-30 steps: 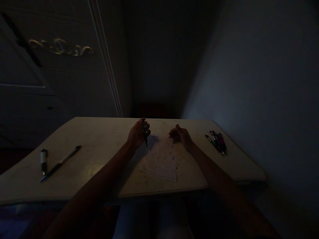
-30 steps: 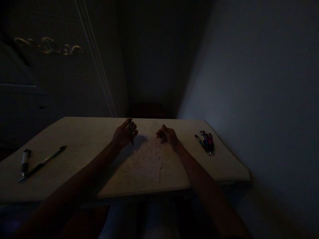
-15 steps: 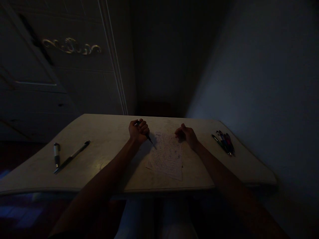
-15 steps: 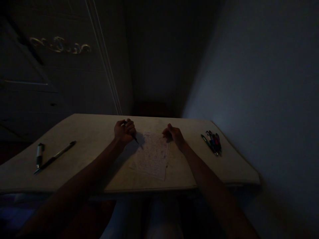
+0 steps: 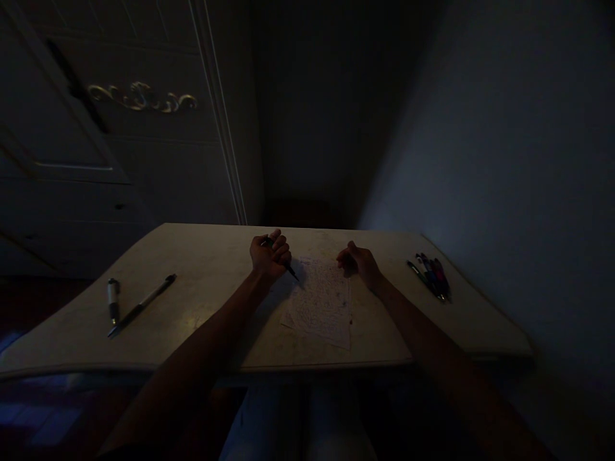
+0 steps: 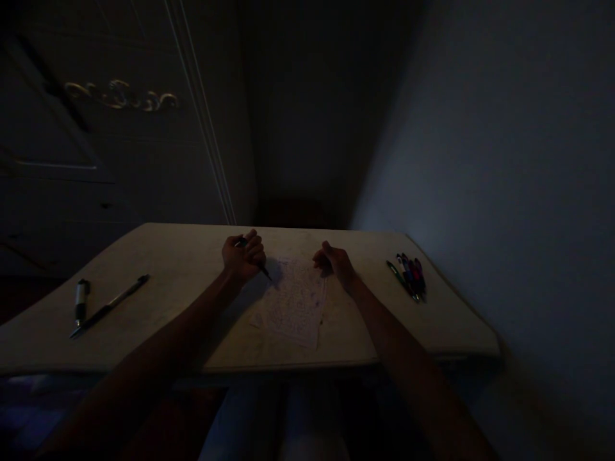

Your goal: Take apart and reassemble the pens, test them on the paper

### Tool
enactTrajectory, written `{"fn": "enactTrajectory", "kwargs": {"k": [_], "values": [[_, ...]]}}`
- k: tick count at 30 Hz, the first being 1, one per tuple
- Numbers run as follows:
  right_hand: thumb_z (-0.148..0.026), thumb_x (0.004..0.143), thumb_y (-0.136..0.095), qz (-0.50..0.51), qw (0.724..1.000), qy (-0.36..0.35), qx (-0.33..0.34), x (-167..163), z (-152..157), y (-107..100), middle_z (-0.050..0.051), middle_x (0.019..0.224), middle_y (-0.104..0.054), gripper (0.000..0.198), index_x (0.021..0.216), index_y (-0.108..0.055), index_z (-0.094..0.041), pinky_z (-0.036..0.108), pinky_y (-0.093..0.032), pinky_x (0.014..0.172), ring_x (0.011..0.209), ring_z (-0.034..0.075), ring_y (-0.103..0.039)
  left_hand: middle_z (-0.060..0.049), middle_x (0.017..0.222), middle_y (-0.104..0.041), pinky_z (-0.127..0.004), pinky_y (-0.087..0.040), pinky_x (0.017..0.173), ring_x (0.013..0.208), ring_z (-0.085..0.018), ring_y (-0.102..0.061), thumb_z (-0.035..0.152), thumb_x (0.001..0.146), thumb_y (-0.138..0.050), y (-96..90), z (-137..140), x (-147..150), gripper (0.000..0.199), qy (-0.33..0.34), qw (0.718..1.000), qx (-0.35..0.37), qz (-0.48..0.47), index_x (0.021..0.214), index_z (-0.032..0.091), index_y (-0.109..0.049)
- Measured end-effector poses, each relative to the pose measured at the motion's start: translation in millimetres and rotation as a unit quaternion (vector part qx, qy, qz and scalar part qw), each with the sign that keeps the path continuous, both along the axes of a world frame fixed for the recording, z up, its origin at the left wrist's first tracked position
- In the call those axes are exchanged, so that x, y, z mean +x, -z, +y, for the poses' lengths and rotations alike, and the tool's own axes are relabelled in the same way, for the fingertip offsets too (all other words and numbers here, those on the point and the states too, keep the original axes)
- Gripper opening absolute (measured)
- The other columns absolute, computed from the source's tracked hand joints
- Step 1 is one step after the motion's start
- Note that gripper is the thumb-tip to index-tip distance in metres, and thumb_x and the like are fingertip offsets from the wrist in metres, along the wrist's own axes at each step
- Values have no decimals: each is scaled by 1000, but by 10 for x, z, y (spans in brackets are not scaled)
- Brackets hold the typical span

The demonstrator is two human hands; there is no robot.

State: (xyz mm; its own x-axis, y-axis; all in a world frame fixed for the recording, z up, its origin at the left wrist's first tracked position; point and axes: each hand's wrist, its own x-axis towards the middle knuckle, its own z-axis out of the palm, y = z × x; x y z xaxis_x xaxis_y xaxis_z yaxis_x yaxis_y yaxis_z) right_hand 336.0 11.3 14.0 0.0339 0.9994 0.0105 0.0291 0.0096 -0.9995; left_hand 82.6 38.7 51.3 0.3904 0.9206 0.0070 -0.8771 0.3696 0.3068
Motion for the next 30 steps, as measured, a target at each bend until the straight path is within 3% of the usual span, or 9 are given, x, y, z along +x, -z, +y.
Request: {"fn": "enactTrajectory", "kwargs": {"k": [7, 12, 30], "values": [[-86, 61, -59, -1, 1000, 3, -2, -15, 0, -4, 7, 58, -65, 72, 67, -68, -14, 24, -47, 39, 45, 13, -56, 8, 52, -24, -19, -8, 34, 32, -6, -18, 30, 80, -40, 2, -31, 25, 15, 48, 999, 18, 15, 73, 18, -47], [-84, 63, -60, 6, 1000, 0, 1, -10, 0, 3, 7, 58, -65, 70, 67, -68, -14, 23, -46, 38, 44, 12, -55, 8, 52, -20, -19, -7, 34, 31, -7, -17, 23, 74, -41, -6, -51, 36, 8, 82, 996, 28, 23, 73, 18, -47], [-86, 61, -59, -2, 1000, -1, -4, -35, -23, -32, 7, 57, -65, 72, 66, -68, -14, 24, -48, 39, 46, 13, -56, 7, 53, -30, -21, -20, 33, 33, -9, -23, 29, 74, -45, -31, -118, 78, 24, 89, 993, 42, 66, 87, 15, -60]]}}
